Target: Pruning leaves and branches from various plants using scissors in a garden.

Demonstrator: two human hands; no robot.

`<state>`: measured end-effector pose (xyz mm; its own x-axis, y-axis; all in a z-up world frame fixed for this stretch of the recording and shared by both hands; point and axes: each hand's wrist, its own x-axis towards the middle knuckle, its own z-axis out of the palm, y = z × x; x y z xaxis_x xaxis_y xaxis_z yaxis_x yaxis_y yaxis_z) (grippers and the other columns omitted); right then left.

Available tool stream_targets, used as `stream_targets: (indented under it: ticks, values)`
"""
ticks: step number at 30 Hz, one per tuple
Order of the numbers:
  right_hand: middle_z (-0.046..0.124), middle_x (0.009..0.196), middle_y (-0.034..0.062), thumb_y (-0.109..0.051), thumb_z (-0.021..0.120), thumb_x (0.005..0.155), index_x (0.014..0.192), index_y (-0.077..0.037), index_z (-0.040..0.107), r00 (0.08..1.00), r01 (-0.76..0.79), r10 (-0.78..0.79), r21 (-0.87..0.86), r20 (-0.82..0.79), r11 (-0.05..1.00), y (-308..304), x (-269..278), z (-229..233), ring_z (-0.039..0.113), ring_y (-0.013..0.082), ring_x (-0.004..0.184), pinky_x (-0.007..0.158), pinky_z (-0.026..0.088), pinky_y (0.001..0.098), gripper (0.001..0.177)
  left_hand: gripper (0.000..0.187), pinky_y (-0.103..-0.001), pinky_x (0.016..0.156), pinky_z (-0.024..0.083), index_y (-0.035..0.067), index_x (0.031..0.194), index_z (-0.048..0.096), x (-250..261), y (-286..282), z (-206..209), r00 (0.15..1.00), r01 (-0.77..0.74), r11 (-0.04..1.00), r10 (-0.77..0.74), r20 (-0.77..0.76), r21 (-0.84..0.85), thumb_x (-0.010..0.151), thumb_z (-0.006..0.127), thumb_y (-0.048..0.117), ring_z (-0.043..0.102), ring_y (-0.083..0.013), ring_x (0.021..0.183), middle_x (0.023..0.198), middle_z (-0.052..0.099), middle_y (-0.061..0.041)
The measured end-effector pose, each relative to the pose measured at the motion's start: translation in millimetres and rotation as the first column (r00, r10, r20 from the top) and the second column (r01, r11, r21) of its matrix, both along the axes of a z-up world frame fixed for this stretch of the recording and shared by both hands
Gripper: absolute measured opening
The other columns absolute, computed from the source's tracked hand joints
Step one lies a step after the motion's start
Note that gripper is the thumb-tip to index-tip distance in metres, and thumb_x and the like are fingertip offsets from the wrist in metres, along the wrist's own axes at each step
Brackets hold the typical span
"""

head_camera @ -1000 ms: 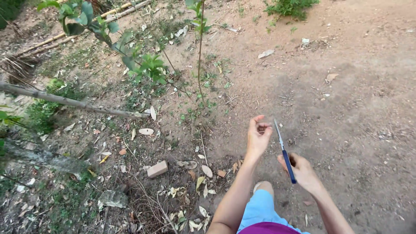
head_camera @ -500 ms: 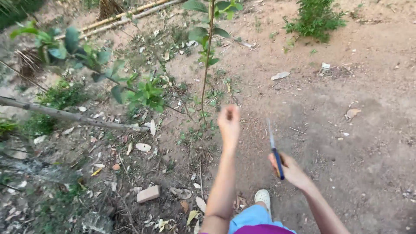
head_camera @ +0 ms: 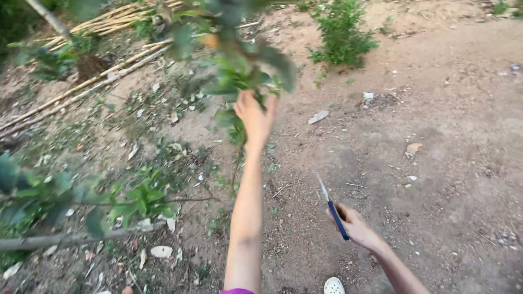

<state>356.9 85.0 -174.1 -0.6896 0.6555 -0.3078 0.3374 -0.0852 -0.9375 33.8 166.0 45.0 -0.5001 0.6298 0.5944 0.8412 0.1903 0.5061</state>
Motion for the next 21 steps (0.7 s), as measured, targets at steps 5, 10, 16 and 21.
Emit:
stream_targets:
  ticks: [5,10,16,21]
  values:
    - [0.054,0.074,0.0009,-0.056,0.055,0.095,0.109,-0.008,0.058,0.93,0.301,-0.307,-0.059,-0.203,0.952,48.5,64.2,-0.8,0.053,0.0133,0.062,0.057,0.047,0.035,0.05,0.088,-0.063,0.124,0.012,-0.011,0.137,0.043,111.4,60.6,-69.3,0.97,0.182,0.982,-0.187,-0.153,-0.044,0.089,0.071,0.058,0.037,-0.0441,0.144,0.141,0.05,-0.031]
    - [0.059,0.08,0.0023,-0.055,0.05,0.1,0.111,0.0,0.063,0.73,0.545,-0.607,-0.267,-0.314,0.795,85.1,145.7,5.2,0.061,0.0135,0.073,0.069,0.051,0.0311,0.057,0.092,-0.063,0.119,0.014,-0.013,0.151,0.028,215.5,99.4,-112.2,0.9,0.394,0.918,-0.376,-0.221,0.045,0.099,0.069,0.05,0.037,-0.0493,0.143,0.147,0.046,-0.034]
    - [0.06,0.082,0.0036,-0.057,0.051,0.098,0.109,-0.004,0.063,0.607,0.494,-0.717,-0.545,-0.342,0.678,125.1,245.5,-12.8,0.061,0.0155,0.074,0.072,0.052,0.0336,0.055,0.087,-0.053,0.107,0.043,0.007,0.16,0.027,303.0,118.6,-173.2,0.857,0.516,0.835,-0.503,0.113,-0.193,0.091,0.074,0.032,0.052,-0.0436,0.127,0.138,0.053,-0.027]
    - [0.065,0.084,0.0053,-0.061,0.051,0.096,0.106,-0.004,0.064,0.619,0.413,-0.696,-0.603,-0.364,0.683,157.5,302.0,-5.0,0.064,0.0169,0.077,0.077,0.054,0.0343,0.06,0.092,-0.051,0.106,0.045,0.007,0.159,0.029,338.7,113.2,-211.6,0.884,0.463,0.877,-0.444,0.147,-0.133,0.085,0.08,0.025,0.056,-0.0442,0.123,0.138,0.054,-0.028]
